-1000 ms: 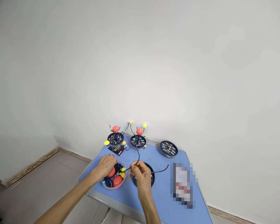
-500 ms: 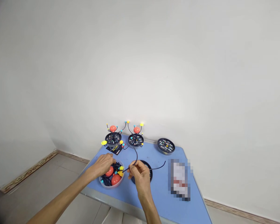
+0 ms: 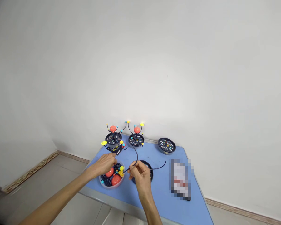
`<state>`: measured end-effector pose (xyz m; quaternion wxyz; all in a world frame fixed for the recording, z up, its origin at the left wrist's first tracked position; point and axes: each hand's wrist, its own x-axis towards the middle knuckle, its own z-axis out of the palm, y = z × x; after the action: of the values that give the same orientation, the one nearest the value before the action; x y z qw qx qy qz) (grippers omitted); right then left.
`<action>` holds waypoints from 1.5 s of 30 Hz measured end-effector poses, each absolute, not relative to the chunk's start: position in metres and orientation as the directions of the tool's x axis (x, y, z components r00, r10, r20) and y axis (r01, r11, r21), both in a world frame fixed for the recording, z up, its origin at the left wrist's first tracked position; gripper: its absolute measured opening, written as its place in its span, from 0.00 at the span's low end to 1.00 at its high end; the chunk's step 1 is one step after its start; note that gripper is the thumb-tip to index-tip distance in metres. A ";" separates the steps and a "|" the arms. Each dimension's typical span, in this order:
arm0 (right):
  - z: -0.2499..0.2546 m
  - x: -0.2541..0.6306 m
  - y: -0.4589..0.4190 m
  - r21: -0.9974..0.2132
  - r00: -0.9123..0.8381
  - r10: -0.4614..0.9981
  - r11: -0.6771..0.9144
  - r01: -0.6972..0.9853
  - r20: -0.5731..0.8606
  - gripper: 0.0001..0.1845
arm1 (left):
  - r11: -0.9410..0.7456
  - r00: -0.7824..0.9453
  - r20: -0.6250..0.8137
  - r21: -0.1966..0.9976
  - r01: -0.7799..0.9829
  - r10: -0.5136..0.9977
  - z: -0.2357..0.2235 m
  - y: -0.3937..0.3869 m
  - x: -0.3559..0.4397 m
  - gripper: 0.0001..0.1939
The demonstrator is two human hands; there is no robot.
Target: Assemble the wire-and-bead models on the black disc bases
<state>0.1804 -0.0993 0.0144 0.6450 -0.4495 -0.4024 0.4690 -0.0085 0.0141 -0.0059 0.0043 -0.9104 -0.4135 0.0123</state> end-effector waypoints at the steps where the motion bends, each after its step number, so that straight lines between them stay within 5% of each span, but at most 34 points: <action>1: 0.014 0.181 -0.100 -0.958 0.233 0.967 0.157 -0.241 0.100 0.10 | -0.662 0.662 -0.010 -0.024 0.749 0.750 -0.010 0.013 -0.008 0.16; 35: 0.010 0.187 -0.104 -0.959 0.248 0.963 0.166 -0.230 0.107 0.11 | -0.734 0.740 0.007 -0.126 0.668 0.673 0.004 0.024 -0.007 0.10; 42: 0.014 0.181 -0.103 -0.945 0.248 0.965 0.161 -0.285 0.089 0.14 | -0.647 0.648 0.078 -0.040 0.761 0.758 0.037 0.011 -0.016 0.12; 45: 0.013 0.180 -0.103 -0.928 0.240 0.967 0.167 -0.332 0.088 0.15 | -0.637 0.611 0.189 0.142 0.758 0.769 0.046 -0.008 -0.019 0.14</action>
<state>0.1795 -0.1030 0.0128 0.6649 -0.4219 -0.3758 0.4885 -0.0192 -0.0076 0.0465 -0.0237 -0.8970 -0.4256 -0.1166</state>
